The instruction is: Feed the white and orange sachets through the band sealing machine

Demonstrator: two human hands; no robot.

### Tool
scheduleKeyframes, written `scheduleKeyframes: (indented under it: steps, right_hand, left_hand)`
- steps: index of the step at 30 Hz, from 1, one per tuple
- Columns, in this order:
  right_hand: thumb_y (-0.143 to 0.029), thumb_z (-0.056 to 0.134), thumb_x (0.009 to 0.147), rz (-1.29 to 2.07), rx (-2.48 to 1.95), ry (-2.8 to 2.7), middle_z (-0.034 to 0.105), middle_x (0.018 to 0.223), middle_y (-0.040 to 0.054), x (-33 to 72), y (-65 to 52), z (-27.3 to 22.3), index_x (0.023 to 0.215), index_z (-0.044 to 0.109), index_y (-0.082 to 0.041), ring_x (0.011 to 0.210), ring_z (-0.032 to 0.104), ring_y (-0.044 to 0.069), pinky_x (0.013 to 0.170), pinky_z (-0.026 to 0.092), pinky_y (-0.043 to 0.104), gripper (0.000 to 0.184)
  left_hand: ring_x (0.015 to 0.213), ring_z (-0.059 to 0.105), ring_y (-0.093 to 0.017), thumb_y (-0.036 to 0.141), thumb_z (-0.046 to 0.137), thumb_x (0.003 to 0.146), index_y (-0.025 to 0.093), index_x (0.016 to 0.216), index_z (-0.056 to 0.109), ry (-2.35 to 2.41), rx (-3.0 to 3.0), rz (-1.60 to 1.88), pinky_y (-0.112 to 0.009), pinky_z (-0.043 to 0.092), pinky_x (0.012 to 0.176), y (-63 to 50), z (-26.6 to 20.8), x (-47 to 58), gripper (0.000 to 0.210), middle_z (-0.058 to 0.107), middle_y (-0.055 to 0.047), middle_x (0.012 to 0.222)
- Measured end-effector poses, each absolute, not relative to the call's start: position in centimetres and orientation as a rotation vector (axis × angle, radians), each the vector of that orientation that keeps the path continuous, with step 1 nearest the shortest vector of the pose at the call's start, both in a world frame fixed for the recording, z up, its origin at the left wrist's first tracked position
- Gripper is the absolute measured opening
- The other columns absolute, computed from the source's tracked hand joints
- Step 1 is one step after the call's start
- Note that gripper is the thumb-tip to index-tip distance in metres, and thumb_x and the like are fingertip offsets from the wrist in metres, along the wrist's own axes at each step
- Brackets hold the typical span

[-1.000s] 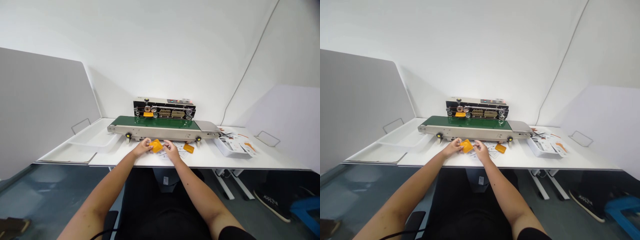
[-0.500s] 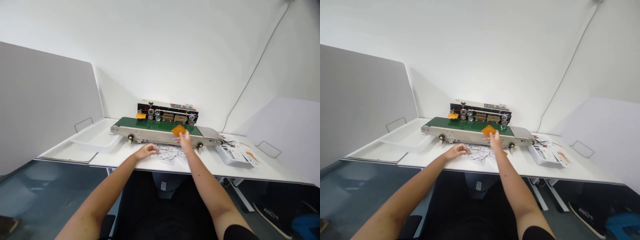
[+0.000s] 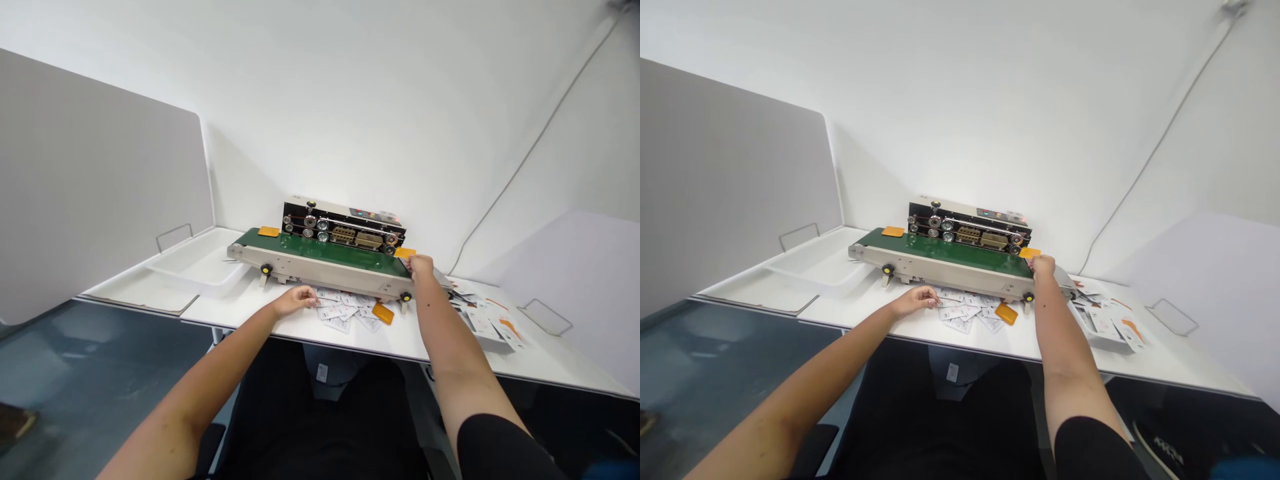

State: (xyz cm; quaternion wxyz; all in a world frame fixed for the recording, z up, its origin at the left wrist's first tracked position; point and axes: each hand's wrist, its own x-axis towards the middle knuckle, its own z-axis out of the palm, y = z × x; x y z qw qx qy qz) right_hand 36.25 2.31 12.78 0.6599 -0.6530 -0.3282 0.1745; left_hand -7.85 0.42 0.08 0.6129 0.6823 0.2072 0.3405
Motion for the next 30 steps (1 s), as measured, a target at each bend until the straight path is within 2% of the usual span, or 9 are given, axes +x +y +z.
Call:
scheduleKeyframes:
  steps: [5, 9, 11, 13, 15, 16, 20, 24, 30]
  right_hand:
    - [-0.018, 0.074, 0.078, 0.567, -1.523, -0.744, 0.052, 0.049, -0.0006, 33.4, 4.8, 13.5, 0.07, 0.054, -0.016, 0.04, 0.046, 0.008, 0.038, 0.037, 0.017, 0.021]
    - [-0.023, 0.074, 0.078, 0.557, -1.547, -0.776, 0.058, 0.056, 0.0032, 31.7, 5.1, 14.0, 0.072, 0.059, -0.014, 0.049, 0.052, 0.011, 0.046, 0.041, 0.021, 0.018]
    - [-0.027, 0.071, 0.079, 0.42, -1.559, -0.803, 0.062, 0.066, 0.0064, 30.7, 4.1, 14.0, 0.078, 0.063, -0.014, 0.062, 0.058, 0.015, 0.055, 0.046, 0.024, 0.016]
    - [-0.031, 0.066, 0.083, 0.094, -1.54, -0.876, 0.067, 0.085, 0.01, 29.0, 2.2, 13.5, 0.091, 0.067, -0.015, 0.083, 0.062, 0.02, 0.071, 0.05, 0.029, 0.018]
    - [-0.032, 0.057, 0.088, -0.236, -1.453, -1.045, 0.067, 0.103, 0.0116, 26.4, -0.1, 11.8, 0.105, 0.068, -0.018, 0.1, 0.06, 0.023, 0.088, 0.048, 0.034, 0.025]
    - [-0.031, 0.052, 0.091, -0.283, -1.393, -1.183, 0.067, 0.106, 0.0113, 24.7, -1.3, 10.5, 0.108, 0.068, -0.019, 0.103, 0.059, 0.023, 0.092, 0.046, 0.036, 0.027]
    - [-0.028, 0.054, 0.09, -0.043, -1.254, -1.854, 0.071, 0.105, 0.0083, 17.7, -5.3, 3.6, 0.111, 0.072, -0.023, 0.101, 0.061, 0.025, 0.096, 0.046, 0.04, 0.028]
    - [-0.032, 0.066, 0.084, 0.013, -1.336, -2.07, 0.06, 0.136, 0.0105, 13.7, -6.7, -1.5, 0.132, 0.062, -0.023, 0.127, 0.05, 0.029, 0.109, 0.037, 0.047, 0.049]
    - [-0.034, 0.066, 0.086, -0.013, -1.457, -2.076, 0.059, 0.138, 0.01, 13.8, -6.5, -2.3, 0.125, 0.067, -0.025, 0.131, 0.049, 0.029, 0.112, 0.034, 0.049, 0.039]
  left_hand:
    - [0.09, 0.069, -0.019, 0.042, 0.078, 0.079, 0.013, 0.093, 0.063, 0.483, 1.594, 0.789, -0.033, 0.053, 0.082, 0.5, 0.0, -7.9, 0.036, 0.073, -0.013, 0.102]
    - [0.093, 0.067, -0.021, 0.044, 0.074, 0.082, 0.014, 0.093, 0.064, 0.523, 1.71, 0.818, -0.034, 0.052, 0.084, 0.7, -0.1, -8.0, 0.034, 0.072, -0.012, 0.102]
    - [0.097, 0.065, -0.022, 0.044, 0.071, 0.084, 0.015, 0.093, 0.066, 0.596, 1.851, 0.903, -0.035, 0.051, 0.087, 0.7, -0.1, -8.0, 0.031, 0.07, -0.011, 0.103]
    - [0.105, 0.063, -0.024, 0.043, 0.07, 0.084, 0.017, 0.096, 0.069, 0.656, 2.028, 0.999, -0.037, 0.049, 0.095, 0.7, -0.1, -8.0, 0.028, 0.069, -0.011, 0.108]
    - [0.116, 0.058, -0.027, 0.042, 0.073, 0.081, 0.02, 0.106, 0.07, 0.686, 2.18, 1.028, -0.039, 0.043, 0.104, 0.8, -0.2, -7.9, 0.034, 0.067, -0.012, 0.119]
    - [0.121, 0.056, -0.029, 0.041, 0.076, 0.079, 0.02, 0.113, 0.069, 0.704, 2.231, 1.006, -0.04, 0.04, 0.107, 0.8, -0.3, -7.7, 0.041, 0.065, -0.012, 0.125]
    - [0.124, 0.056, -0.034, 0.045, 0.083, 0.068, 0.022, 0.128, 0.064, 0.801, 2.266, 0.86, -0.038, 0.04, 0.106, 1.5, -0.6, -6.8, 0.068, 0.064, -0.013, 0.131]
    - [0.121, 0.058, -0.032, 0.044, 0.084, 0.066, 0.024, 0.117, 0.07, 0.81, 2.279, 0.787, -0.036, 0.04, 0.106, 2.5, -0.7, -6.0, 0.057, 0.07, -0.01, 0.122]
    - [0.115, 0.063, -0.028, 0.039, 0.076, 0.075, 0.024, 0.119, 0.071, 0.696, 2.322, 0.785, -0.037, 0.044, 0.105, 2.7, -1.0, -6.6, 0.047, 0.07, -0.01, 0.124]
